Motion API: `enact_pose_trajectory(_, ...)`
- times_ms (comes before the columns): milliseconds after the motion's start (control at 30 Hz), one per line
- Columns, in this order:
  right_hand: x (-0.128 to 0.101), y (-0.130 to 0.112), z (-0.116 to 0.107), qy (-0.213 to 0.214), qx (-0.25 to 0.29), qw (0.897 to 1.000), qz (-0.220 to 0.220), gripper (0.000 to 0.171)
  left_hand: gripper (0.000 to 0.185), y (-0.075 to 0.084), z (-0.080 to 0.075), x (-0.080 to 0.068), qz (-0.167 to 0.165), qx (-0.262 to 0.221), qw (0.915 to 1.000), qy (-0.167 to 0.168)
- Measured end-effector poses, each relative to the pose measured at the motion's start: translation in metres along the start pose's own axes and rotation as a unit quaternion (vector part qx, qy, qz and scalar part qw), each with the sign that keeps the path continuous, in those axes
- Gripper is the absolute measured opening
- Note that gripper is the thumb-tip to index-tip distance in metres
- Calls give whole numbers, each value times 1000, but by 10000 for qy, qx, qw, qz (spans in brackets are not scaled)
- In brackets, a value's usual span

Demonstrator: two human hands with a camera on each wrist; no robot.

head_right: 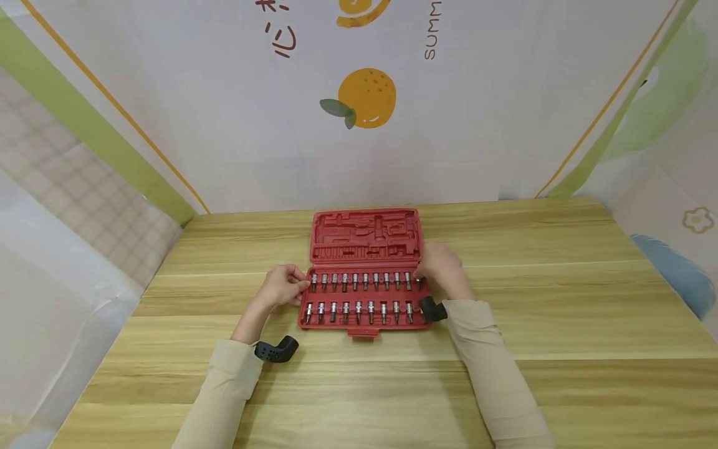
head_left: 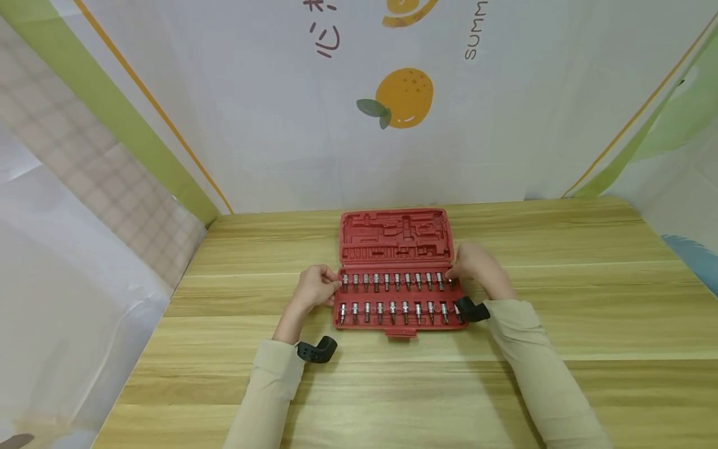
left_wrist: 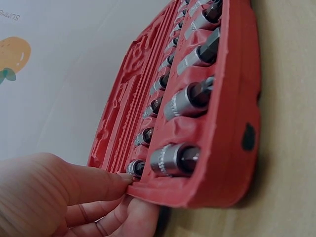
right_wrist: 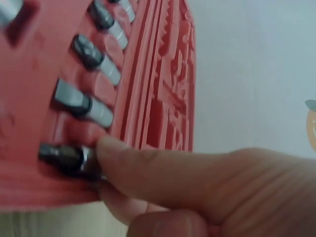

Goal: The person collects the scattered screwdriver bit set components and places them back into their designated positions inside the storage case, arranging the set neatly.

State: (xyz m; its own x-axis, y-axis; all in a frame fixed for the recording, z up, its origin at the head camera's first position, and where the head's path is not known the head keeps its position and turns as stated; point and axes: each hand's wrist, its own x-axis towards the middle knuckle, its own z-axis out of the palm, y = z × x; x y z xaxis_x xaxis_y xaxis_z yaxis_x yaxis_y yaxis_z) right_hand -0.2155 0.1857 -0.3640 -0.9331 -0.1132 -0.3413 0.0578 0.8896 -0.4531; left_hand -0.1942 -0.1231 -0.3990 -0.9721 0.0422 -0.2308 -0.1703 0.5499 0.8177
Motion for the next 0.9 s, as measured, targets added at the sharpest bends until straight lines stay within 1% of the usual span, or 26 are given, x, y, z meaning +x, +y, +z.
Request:
enact_pose_trajectory(167, 5, 5, -3, -180, 90, 9997, 170, 50, 5, 0, 0, -1, -24, 15, 10000, 37)
enact_pose_trajectory(267, 9, 8, -5, -344, 90, 9991, 222, 53, 6, 0, 0, -1, 7, 22, 10000, 33)
enact_pose_trajectory(367, 14, 10, -8, -604, -53, 9976, 325, 54, 6, 1, -1, -2, 25, 30, 10000, 16)
enact_pose_trajectory(500, 21, 8, -11, -999, -365, 9932, 476, 55, 6, 3, -1, -3, 32, 45, 10000, -10)
enact_pose_trajectory(667, 27, 5, -15, -1347, -587, 9876, 545, 56, 7, 4, -2, -4, 53, 52, 10000, -66)
enact_pose_trajectory(800, 30, 6, -16, -1486, -491, 9861, 560, 55, 8, 4, -2, -4, 93, 78, 9999, -89)
enact_pose_trajectory(900, 32, 9, -16, -1531, -239, 9861, 593, 53, 8, 5, -1, -3, 133, 92, 9998, -104)
